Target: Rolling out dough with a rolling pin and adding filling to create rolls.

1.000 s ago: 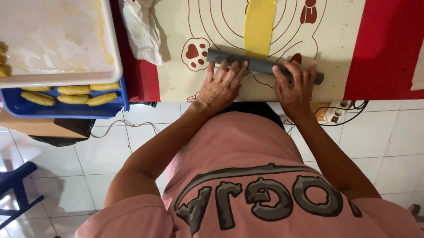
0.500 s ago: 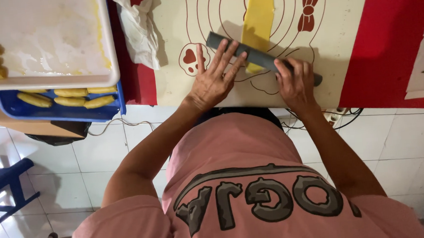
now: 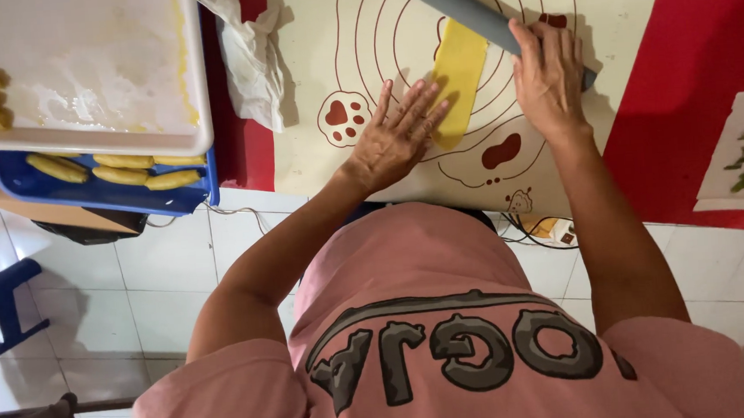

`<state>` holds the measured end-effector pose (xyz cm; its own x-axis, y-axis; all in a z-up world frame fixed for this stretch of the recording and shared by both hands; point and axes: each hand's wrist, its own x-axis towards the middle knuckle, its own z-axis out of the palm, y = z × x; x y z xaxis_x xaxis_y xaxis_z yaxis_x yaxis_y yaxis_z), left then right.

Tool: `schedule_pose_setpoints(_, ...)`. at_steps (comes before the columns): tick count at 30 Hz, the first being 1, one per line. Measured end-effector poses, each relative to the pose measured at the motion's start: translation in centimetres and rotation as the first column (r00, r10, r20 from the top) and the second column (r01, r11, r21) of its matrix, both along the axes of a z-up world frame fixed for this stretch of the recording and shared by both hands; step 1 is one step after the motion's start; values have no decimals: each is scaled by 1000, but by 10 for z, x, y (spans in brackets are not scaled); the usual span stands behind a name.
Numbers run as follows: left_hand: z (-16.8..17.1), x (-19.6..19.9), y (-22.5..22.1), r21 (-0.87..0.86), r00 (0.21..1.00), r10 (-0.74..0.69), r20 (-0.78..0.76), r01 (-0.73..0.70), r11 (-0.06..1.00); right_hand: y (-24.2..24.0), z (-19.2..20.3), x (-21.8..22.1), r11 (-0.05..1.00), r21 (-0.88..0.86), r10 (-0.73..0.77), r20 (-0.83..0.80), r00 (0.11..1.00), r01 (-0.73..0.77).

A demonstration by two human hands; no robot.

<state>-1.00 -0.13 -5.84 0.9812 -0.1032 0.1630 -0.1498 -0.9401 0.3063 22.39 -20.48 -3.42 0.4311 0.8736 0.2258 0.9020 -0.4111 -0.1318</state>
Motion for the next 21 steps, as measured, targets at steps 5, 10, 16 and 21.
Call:
schedule_pose_setpoints(5, 0, 3, -4, -23, 997, 10, -70, -11, 1000, 10, -3, 28, 1000, -4, -12, 144, 990, 12)
schedule_pose_setpoints(10, 0, 3, -2, -52, 997, -22, -76, 18, 998, 23, 17, 53, 995, -90, 45, 126, 991, -33)
schedule_pose_setpoints(16, 1, 4, 0, -106, 999, -43, 15, 45, 993, 31, 25, 61, 982, -149, 98, -121, 988, -115)
schedule_pose_setpoints(21, 2, 5, -1, -61, 996, -26, 90, 32, 998, 35, 21, 76, 996, 7, 82, -297, 951, -84)
